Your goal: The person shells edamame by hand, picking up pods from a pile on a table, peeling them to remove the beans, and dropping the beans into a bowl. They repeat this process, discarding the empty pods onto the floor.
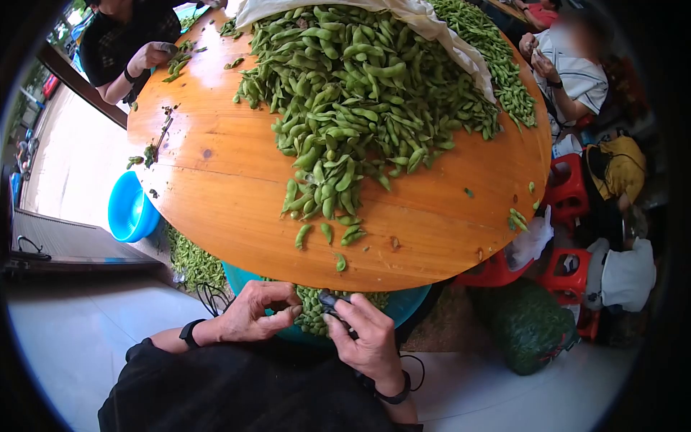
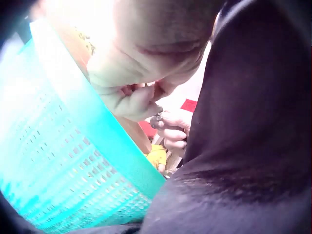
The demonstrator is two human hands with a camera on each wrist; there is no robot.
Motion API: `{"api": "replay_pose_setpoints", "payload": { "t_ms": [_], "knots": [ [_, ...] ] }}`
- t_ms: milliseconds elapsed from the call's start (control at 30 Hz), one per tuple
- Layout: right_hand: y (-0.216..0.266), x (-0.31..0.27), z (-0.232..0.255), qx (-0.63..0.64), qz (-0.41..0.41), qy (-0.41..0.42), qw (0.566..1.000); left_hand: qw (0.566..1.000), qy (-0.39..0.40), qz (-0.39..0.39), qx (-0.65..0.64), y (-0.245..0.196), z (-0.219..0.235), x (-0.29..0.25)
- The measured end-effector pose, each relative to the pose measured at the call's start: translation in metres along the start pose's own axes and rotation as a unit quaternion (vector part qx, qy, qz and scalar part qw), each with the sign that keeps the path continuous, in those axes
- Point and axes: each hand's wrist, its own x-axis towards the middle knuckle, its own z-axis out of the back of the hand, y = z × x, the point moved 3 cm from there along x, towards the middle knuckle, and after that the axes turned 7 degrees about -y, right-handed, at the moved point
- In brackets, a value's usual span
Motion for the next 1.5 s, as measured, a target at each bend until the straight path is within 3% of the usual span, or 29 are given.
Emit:
{"api": "replay_pose_setpoints", "payload": {
  "t_ms": [100,300,467,633,667,733,767,833,867,933,1000,1067,1200,1333,1500],
  "knots": [
    [0.003,0.003,-0.015,-0.014,0.021,0.001,1.000,1.000,0.003,-0.013,-0.009,0.000,-0.002,0.002],
    [0.000,0.002,-0.014,-0.040,0.008,0.025,0.999,0.999,-0.015,0.031,-0.026,-0.004,0.002,0.001],
    [0.002,0.005,-0.005,-0.053,-0.008,-0.022,0.998,0.999,-0.034,-0.031,0.015,-0.006,0.006,0.001],
    [-0.004,0.008,0.016,-0.133,-0.059,-0.155,0.977,0.981,0.031,-0.010,0.191,-0.013,0.069,-0.022],
    [-0.006,0.010,0.016,-0.133,-0.059,-0.155,0.977,0.963,0.005,-0.035,0.267,-0.007,0.082,-0.032],
    [-0.009,0.014,0.017,-0.163,-0.029,-0.187,0.968,0.932,0.034,0.007,0.361,-0.016,0.099,-0.040],
    [-0.009,0.016,0.016,-0.176,-0.025,-0.172,0.969,0.931,0.032,0.006,0.363,-0.015,0.105,-0.042],
    [-0.004,0.024,0.010,-0.184,-0.016,-0.165,0.969,0.877,0.071,0.005,0.475,-0.014,0.109,-0.045],
    [-0.001,0.028,0.005,-0.192,-0.009,-0.159,0.968,0.877,0.070,0.004,0.476,-0.015,0.109,-0.042],
    [0.003,0.033,-0.006,-0.189,-0.044,-0.128,0.973,0.891,0.054,0.010,0.451,-0.020,0.103,-0.032],
    [-0.004,0.033,-0.021,-0.258,0.046,-0.104,0.959,0.911,0.023,-0.020,0.412,-0.031,0.088,-0.018],
    [-0.003,0.033,-0.028,-0.271,0.075,-0.103,0.954,0.965,-0.085,-0.048,0.243,-0.042,0.074,-0.001],
    [-0.003,0.024,-0.017,-0.236,0.055,-0.091,0.966,0.939,-0.191,-0.149,0.244,-0.029,0.038,0.037],
    [-0.007,0.007,0.015,-0.294,-0.001,-0.139,0.946,0.906,-0.230,-0.169,0.314,-0.020,0.021,0.049],
    [-0.046,-0.042,0.100,-0.417,-0.141,-0.241,0.865,0.878,-0.232,-0.185,0.375,-0.015,0.015,0.047]
  ]
}}
